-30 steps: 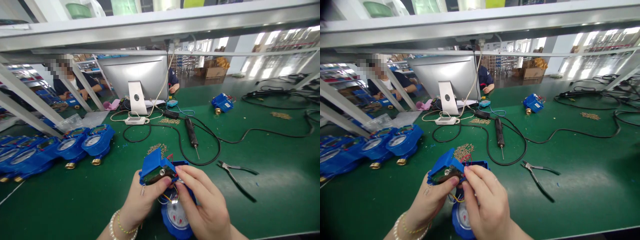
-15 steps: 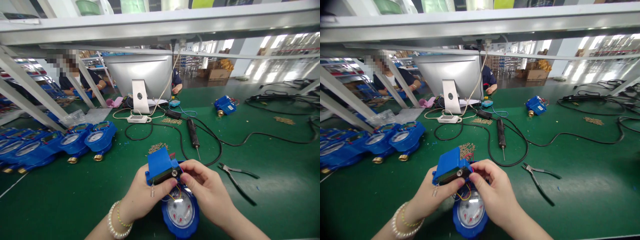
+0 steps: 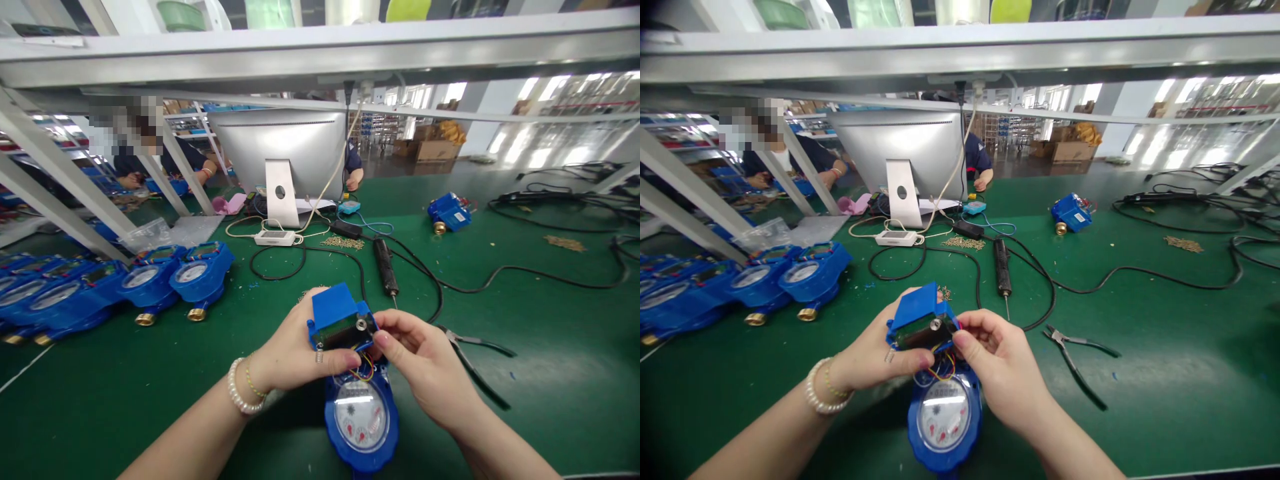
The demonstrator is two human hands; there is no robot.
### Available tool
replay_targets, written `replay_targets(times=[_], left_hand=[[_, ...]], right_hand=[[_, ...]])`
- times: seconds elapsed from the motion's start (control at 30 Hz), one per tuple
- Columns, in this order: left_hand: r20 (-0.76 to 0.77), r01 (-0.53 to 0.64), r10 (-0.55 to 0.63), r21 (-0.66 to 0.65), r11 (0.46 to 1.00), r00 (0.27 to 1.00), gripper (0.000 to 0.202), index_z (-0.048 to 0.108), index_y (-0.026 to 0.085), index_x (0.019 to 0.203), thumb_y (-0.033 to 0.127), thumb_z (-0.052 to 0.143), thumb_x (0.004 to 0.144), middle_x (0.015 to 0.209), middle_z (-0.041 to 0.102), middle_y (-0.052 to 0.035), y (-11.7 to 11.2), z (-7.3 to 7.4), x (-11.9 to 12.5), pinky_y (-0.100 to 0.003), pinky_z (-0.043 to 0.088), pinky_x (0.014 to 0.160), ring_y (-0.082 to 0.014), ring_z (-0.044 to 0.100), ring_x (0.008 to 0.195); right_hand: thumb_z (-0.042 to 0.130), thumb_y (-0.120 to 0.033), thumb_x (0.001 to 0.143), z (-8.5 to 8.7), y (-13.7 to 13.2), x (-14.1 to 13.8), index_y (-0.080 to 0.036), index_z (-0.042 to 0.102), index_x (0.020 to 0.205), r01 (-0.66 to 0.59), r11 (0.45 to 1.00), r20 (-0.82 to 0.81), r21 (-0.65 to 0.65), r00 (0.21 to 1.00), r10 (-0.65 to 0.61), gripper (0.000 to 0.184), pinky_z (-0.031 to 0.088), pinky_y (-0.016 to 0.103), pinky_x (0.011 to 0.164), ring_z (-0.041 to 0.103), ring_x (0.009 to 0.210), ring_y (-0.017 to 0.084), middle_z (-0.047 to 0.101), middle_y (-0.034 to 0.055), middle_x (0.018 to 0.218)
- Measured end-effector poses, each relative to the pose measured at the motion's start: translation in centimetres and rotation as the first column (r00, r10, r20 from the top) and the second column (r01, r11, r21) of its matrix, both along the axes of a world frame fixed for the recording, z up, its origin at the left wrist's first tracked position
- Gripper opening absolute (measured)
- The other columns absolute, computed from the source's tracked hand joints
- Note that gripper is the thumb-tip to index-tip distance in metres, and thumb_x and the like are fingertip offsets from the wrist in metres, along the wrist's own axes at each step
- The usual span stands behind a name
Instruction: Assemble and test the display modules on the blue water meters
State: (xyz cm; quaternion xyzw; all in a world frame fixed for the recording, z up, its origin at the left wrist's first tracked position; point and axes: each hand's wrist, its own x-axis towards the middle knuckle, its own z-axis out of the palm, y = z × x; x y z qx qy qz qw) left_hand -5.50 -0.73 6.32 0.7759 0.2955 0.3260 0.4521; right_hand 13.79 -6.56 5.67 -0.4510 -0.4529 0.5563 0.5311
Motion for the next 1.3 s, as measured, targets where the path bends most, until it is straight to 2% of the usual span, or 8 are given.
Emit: replay_targets(times=[0.13,0.23,0.33,0.5,0.67,0.83,1.07,1.3], left_hand=[[0.129,0.008,0.013,-0.165,0.986,0.992,0.039,0.065,0.016,0.099,0.046,0.073,0.076,0.090,0.064,-0.0035,0.1,-0.6,0.8,-0.027,0.046,0.072,-0.0182,0.058,0.080],[0.106,-0.031,0.054,-0.213,0.977,0.993,0.044,0.066,0.014,0.099,0.053,0.067,0.079,0.087,0.066,-0.0040,0.3,-0.9,1.1,-0.025,0.045,0.068,-0.0180,0.058,0.077],[0.050,-0.002,0.013,-0.209,0.978,0.999,0.050,0.066,0.014,0.107,0.058,0.058,0.084,0.098,0.067,-0.0072,0.4,-1.0,0.8,-0.028,0.046,0.073,-0.0222,0.059,0.088],[0.106,0.076,-0.048,-0.283,0.956,0.993,0.042,0.061,0.018,0.121,0.047,0.051,0.093,0.115,0.065,-0.0082,0.3,-1.6,0.2,-0.032,0.045,0.086,-0.0243,0.057,0.104],[0.231,0.117,-0.034,-0.355,0.927,0.972,0.037,0.061,0.015,0.121,0.039,0.048,0.096,0.111,0.067,-0.0086,0.1,-1.7,0.5,-0.032,0.045,0.087,-0.0217,0.060,0.096],[0.193,0.098,-0.030,-0.352,0.931,0.981,0.039,0.062,0.015,0.120,0.042,0.051,0.094,0.108,0.068,-0.0076,-0.2,-1.2,0.8,-0.028,0.044,0.078,-0.0207,0.060,0.092],[0.171,0.117,-0.050,-0.408,0.905,0.984,0.039,0.061,0.018,0.121,0.043,0.052,0.093,0.102,0.067,-0.0057,-0.4,-1.1,0.9,-0.026,0.043,0.077,-0.0180,0.056,0.087],[0.150,0.102,-0.045,-0.400,0.911,0.988,0.038,0.063,0.018,0.118,0.044,0.053,0.092,0.093,0.067,-0.0037,-0.5,-1.2,0.8,-0.024,0.039,0.068,-0.0156,0.053,0.078]], right_hand=[[0.080,-0.040,0.068,-0.8,0.5,-0.1,-0.013,0.067,0.089,0.071,0.994,-0.079,-0.086,0.994,-0.078,0.036,0.049,0.022,0.060,0.059,0.060,0.010,0.068,0.0026,0.071],[0.079,-0.042,0.069,-1.2,0.7,-0.1,-0.011,0.065,0.087,0.089,0.987,-0.112,-0.132,0.988,-0.105,0.038,0.045,0.021,0.055,0.055,0.055,0.009,0.064,0.0014,0.062],[0.076,-0.044,0.071,-1.1,0.9,-0.1,-0.011,0.063,0.081,0.082,0.985,-0.131,-0.154,0.986,-0.102,0.036,0.042,0.020,0.051,0.051,0.051,0.008,0.059,0.0000,0.056],[0.074,-0.046,0.072,-0.9,1.0,0.4,-0.011,0.062,0.072,0.070,0.983,-0.119,-0.172,0.989,-0.092,0.037,0.040,0.021,0.049,0.049,0.048,0.008,0.056,-0.0004,0.052],[0.078,-0.044,0.069,-0.6,1.6,1.9,-0.008,0.068,0.091,0.027,0.986,-0.032,-0.163,0.999,-0.033,0.043,0.046,0.025,0.055,0.057,0.055,0.012,0.066,0.0063,0.064],[0.068,-0.051,0.076,0.9,2.9,2.2,-0.008,0.065,0.111,0.023,0.996,0.112,-0.089,0.994,-0.013,0.056,0.053,0.028,0.061,0.063,0.070,0.016,0.071,0.0115,0.085],[0.074,-0.026,0.068,2.1,3.6,1.1,-0.009,0.069,0.100,0.083,0.994,0.268,-0.066,0.961,-0.062,0.036,0.053,0.026,0.063,0.065,0.068,0.015,0.072,0.0079,0.081],[0.071,-0.025,0.068,2.3,3.5,1.5,-0.012,0.071,0.091,0.046,0.999,0.324,-0.017,0.945,-0.038,0.026,0.051,0.026,0.059,0.064,0.064,0.015,0.072,0.0050,0.075]])
